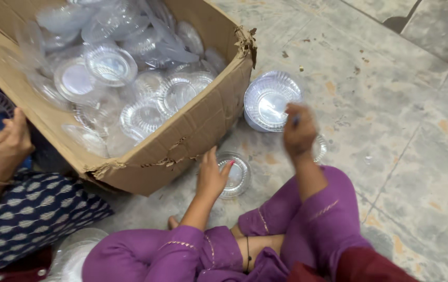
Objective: The person sits on the floor and wraps clear plastic plates with plastic film using a small blue tool. They pick plates from a cardboard box, wrap each one individually, and place the finished items into a stack.
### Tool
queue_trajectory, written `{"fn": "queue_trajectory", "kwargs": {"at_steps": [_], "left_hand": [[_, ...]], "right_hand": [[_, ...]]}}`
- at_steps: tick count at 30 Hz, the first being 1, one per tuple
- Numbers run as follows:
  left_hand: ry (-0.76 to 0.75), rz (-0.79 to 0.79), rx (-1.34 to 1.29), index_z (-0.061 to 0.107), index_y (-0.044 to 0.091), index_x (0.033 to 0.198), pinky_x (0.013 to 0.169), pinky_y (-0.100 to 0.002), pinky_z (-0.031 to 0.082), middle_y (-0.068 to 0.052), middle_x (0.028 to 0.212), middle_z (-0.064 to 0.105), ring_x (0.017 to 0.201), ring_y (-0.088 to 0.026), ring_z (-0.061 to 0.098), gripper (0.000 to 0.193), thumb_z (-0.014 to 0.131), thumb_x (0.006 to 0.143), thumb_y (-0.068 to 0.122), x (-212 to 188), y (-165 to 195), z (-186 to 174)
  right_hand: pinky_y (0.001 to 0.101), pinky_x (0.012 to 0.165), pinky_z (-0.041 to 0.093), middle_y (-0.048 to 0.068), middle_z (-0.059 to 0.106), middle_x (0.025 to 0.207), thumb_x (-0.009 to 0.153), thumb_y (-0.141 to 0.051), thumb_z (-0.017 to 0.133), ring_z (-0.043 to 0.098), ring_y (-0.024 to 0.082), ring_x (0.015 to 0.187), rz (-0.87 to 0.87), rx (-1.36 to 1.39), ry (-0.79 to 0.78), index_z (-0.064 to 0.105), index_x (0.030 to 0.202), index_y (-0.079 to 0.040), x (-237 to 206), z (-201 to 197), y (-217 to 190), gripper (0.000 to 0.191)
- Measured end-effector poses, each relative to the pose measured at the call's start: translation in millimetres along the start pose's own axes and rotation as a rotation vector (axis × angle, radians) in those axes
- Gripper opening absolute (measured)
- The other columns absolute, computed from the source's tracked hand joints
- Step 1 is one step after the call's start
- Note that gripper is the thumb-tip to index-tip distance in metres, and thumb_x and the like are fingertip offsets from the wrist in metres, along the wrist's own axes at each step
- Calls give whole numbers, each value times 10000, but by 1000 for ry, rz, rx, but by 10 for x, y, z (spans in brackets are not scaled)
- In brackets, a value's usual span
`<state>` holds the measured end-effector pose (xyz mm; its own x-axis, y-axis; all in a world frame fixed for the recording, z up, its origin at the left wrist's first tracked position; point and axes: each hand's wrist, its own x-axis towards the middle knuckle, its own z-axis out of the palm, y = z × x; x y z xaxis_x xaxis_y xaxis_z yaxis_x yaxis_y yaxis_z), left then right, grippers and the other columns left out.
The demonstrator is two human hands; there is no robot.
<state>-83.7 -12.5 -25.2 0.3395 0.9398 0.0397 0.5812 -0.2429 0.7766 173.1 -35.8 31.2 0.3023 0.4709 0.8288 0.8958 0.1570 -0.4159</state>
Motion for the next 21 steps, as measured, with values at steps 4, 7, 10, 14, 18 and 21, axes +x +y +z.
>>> {"fn": "queue_trajectory", "kwargs": {"at_steps": [4, 7, 10, 14, 18, 21], "left_hand": [[53, 145, -264, 308, -51, 1554, 1212, -447, 313, -311, 1584, 382, 1479, -425, 388, 882, 686, 951, 470, 179, 200, 344], [36, 72, -389, 163, -57, 1608, 1249, -467, 197, -305, 1672, 194, 1556, -427, 216, 966, 578, 993, 561, 442, 373, 707], [144, 38, -387, 127, -55, 1625, 1258, -484, 143, -301, 1694, 121, 1574, -433, 145, 965, 511, 1009, 581, 685, 570, 1028], [358, 94, -381, 166, -42, 1632, 1291, -490, 169, -296, 1706, 170, 1591, -438, 199, 854, 443, 1071, 540, 994, 896, 1441], [493, 29, -432, 187, -39, 1623, 1266, -485, 232, -299, 1664, 263, 1544, -442, 297, 770, 410, 1106, 486, 1273, 1100, 1699], [593, -83, -422, 336, -41, 1564, 1219, -466, 326, -286, 1599, 409, 1476, -423, 424, 696, 406, 1099, 473, 1591, 1165, 1736]], "right_hand": [[378, 1038, 507, 162, 688, 1278, 1147, -212, 540, 661, 294, 1192, 295, 229, -36, 641, 1247, -1, 359, 93, 747, 255], [338, 1177, 410, 105, 622, 1439, 1148, -271, 503, 556, 220, 1374, 539, 617, -194, 582, 1404, -25, 293, 265, 1156, 364], [335, 1224, 364, 97, 583, 1505, 1153, -290, 502, 505, 211, 1442, 564, 718, -267, 534, 1470, -27, 232, 342, 1401, 414], [340, 1176, 403, 128, 579, 1499, 1146, -299, 511, 530, 216, 1390, 539, 624, -232, 532, 1464, -14, 270, 415, 1616, 428], [327, 1167, 438, 131, 671, 1380, 1127, -317, 540, 610, 202, 1327, 642, 738, -369, 587, 1424, -19, 331, 431, 1789, 423], [326, 1084, 486, 135, 697, 1296, 1092, -345, 582, 632, 198, 1196, 738, 688, -377, 629, 1403, -30, 365, 358, 1926, 445]]}}
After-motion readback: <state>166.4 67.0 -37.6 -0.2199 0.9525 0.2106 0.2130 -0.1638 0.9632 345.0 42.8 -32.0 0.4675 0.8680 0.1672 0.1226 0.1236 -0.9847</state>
